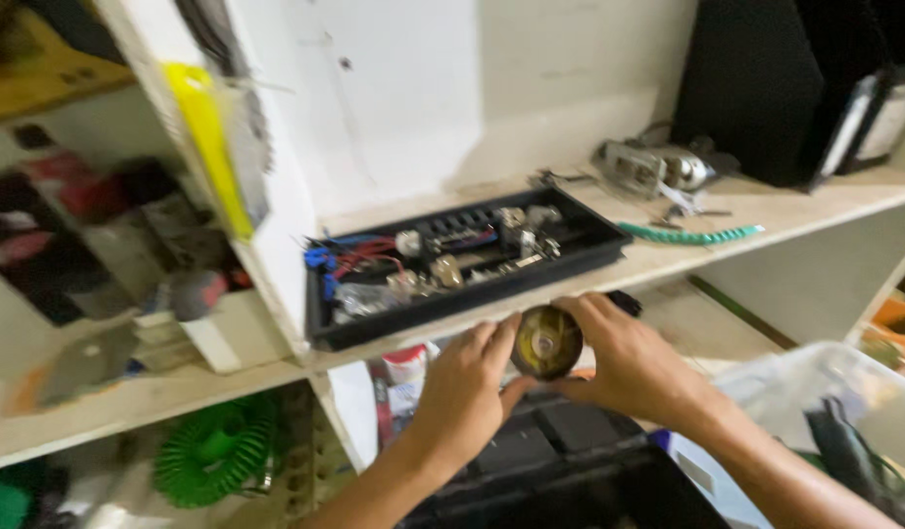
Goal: The person opens a black toolbox on the floor and takes out circular cutting discs, saw blades and small hardware parts one at a time. They stack the discs and blades on a white shelf and arrange the small metal parts in a tray on the shelf above.
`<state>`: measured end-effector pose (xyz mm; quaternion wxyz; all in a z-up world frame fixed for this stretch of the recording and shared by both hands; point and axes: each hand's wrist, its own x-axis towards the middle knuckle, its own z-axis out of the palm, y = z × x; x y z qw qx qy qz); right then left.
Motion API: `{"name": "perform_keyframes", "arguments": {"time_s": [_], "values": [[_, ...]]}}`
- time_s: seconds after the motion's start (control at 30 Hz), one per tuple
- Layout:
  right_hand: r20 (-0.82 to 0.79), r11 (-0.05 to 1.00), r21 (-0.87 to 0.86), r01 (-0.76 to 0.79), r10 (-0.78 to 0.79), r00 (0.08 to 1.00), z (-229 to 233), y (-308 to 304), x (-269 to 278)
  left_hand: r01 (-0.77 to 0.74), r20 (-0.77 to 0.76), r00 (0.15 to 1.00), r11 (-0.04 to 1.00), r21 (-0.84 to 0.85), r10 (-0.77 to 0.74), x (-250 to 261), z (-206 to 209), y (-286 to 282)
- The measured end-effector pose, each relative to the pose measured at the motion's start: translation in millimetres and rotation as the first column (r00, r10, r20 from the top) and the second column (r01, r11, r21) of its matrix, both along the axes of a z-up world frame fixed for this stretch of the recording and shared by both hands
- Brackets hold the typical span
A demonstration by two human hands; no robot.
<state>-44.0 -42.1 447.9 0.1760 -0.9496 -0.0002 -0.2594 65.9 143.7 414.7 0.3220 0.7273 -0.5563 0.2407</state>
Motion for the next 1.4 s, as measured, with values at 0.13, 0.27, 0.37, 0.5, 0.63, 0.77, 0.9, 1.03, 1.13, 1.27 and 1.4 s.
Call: {"name": "perform_keyframes", "arguments": {"time_s": [0.13,0.27,0.37,0.5,0.63,0.77,0.9,1.03,1.13,1.27,1.4], "values": [[0.235,0.995,-0.041,-0.087,0.094,0.967,59.7,15.6,35.0,-0.118,0.277,0.953,0.992,-0.035,0.123,14.4,75.1,28.0],[0.427,0.986,-0.069,-0.151,0.166,0.889,114.2,33.2,72.0,-0.255,0.479,0.841,0.965,-0.059,0.251,29.0,148.1,50.9],[0.519,0.975,-0.052,-0.217,0.212,0.828,149.6,42.6,104.8,-0.402,0.617,0.703,0.913,-0.064,0.353,43.6,197.5,58.3],[0.624,0.944,-0.059,-0.324,0.288,0.726,185.1,48.5,155.0,-0.472,0.704,0.592,0.877,-0.094,0.394,68.7,252.7,68.3],[0.668,0.899,0.018,-0.438,0.315,0.674,204.5,51.7,212.5,-0.524,0.831,0.398,0.839,-0.143,0.39,98.0,292.8,69.2],[0.692,0.866,0.078,-0.495,0.31,0.652,210.2,58.1,274.0,-0.674,0.926,0.2,0.73,-0.108,0.322,122.0,316.1,75.0],[0.69,0.834,0.129,-0.536,0.312,0.653,217.0,73.3,328.4,-0.803,0.975,0.019,0.584,-0.117,0.221,144.4,328.4,74.4],[0.674,0.771,0.213,-0.6,0.329,0.662,219.7,84.6,360.8,-0.883,0.987,-0.066,0.453,-0.125,0.144,161.2,336.4,69.2],[0.667,0.689,0.279,-0.669,0.362,0.652,215.2,90.9,376.4,-0.899,0.991,-0.072,0.422,-0.114,0.115,169.5,335.7,67.1],[0.656,0.556,0.348,-0.755,0.431,0.62,209.5,96.9,390.1,-0.883,0.991,-0.046,0.459,-0.098,0.123,172.4,334.8,65.6],[0.674,0.515,0.324,-0.794,0.463,0.576,212.6,97.0,402.3,-0.918,0.991,-0.08,0.381,-0.115,0.106,173.6,332.6,62.9]]}}
